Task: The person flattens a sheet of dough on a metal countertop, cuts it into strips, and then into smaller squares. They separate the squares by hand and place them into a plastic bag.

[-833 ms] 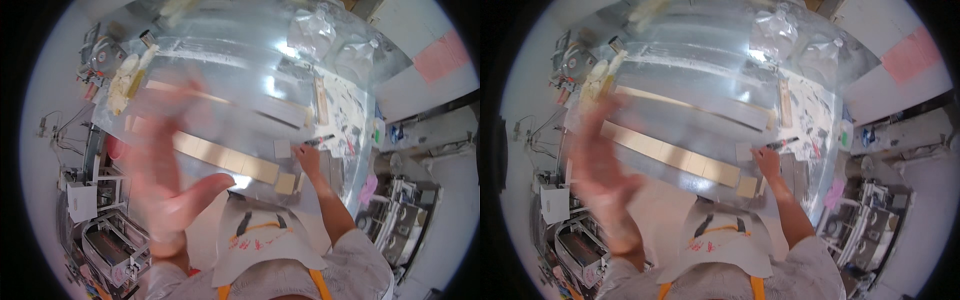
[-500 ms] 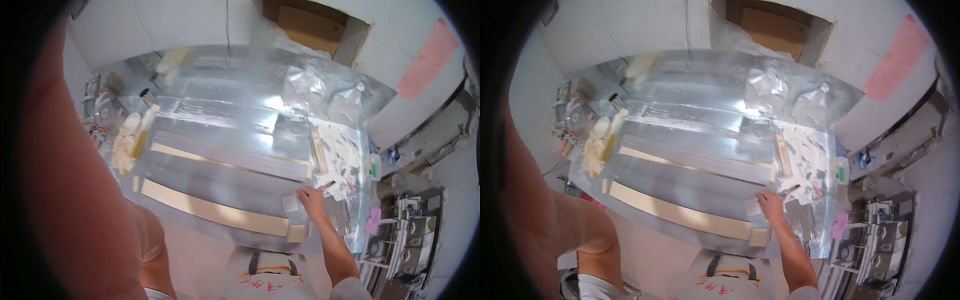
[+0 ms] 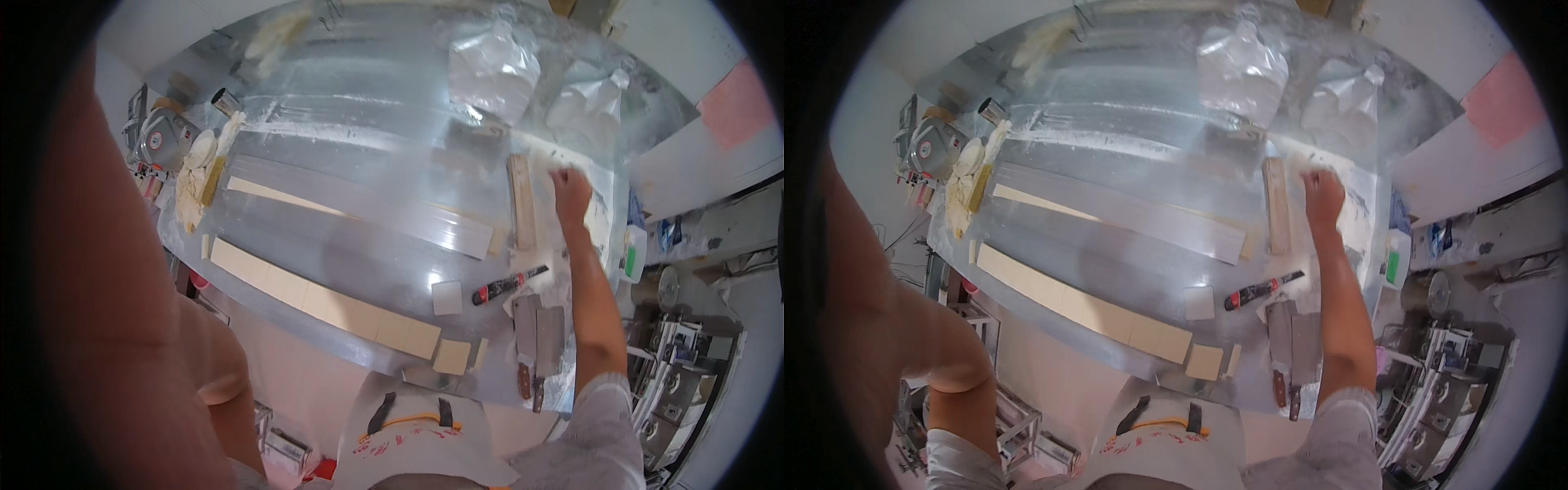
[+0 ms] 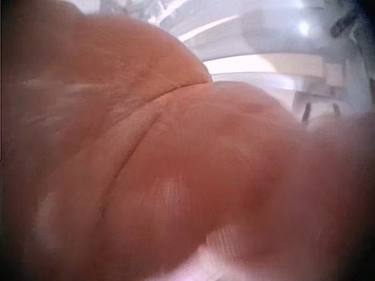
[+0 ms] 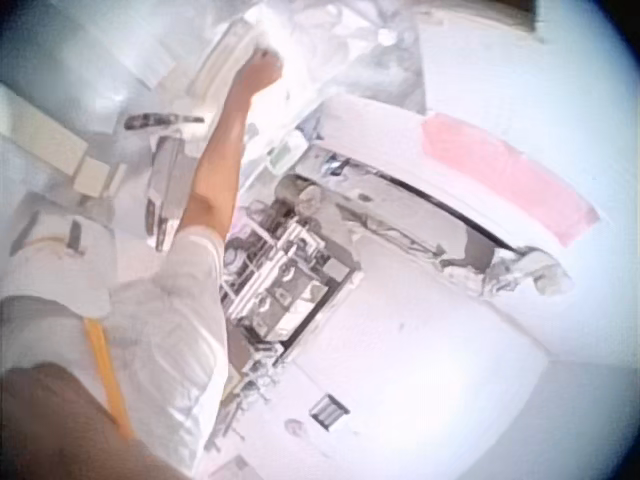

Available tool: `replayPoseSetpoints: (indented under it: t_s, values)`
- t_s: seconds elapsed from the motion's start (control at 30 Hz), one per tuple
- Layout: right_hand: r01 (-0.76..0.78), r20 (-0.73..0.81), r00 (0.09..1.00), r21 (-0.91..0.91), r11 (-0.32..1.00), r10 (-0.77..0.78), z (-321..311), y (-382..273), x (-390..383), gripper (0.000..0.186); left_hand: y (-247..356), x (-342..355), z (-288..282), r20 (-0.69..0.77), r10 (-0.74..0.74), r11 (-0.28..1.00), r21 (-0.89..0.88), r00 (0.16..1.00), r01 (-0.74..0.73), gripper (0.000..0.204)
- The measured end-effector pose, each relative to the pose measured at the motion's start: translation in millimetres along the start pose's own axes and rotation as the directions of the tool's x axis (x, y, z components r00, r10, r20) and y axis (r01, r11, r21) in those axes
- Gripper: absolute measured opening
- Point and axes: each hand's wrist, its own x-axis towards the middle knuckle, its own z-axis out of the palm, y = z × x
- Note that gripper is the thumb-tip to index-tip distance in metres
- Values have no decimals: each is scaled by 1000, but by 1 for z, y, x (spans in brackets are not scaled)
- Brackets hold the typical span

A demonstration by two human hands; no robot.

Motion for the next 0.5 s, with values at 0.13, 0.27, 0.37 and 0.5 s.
replayPoseSetpoints:
  t_s: [0.13, 0.27, 0.37, 0.5]
  values:
    - [36, -127, 991, -81, 996, -46, 32, 53, 60, 32, 109, -43, 66, 187, 83, 849, -527, 979, 29, 61]
    - [76, -245, 964, -132, 988, -106, 63, 58, 101, 32, 126, -110, 115, 600, 4, 672, -594, 800, 443, 59]
    - [90, -198, 975, -74, 993, -103, 75, 78, 104, 27, 109, -176, 154, 803, -27, 693, -414, 596, 590, 47]
    - [125, -233, 967, 81, 989, -103, 66, 78, 94, 17, 109, -227, 201, 918, 15, 625, -318, 396, 713, 39]
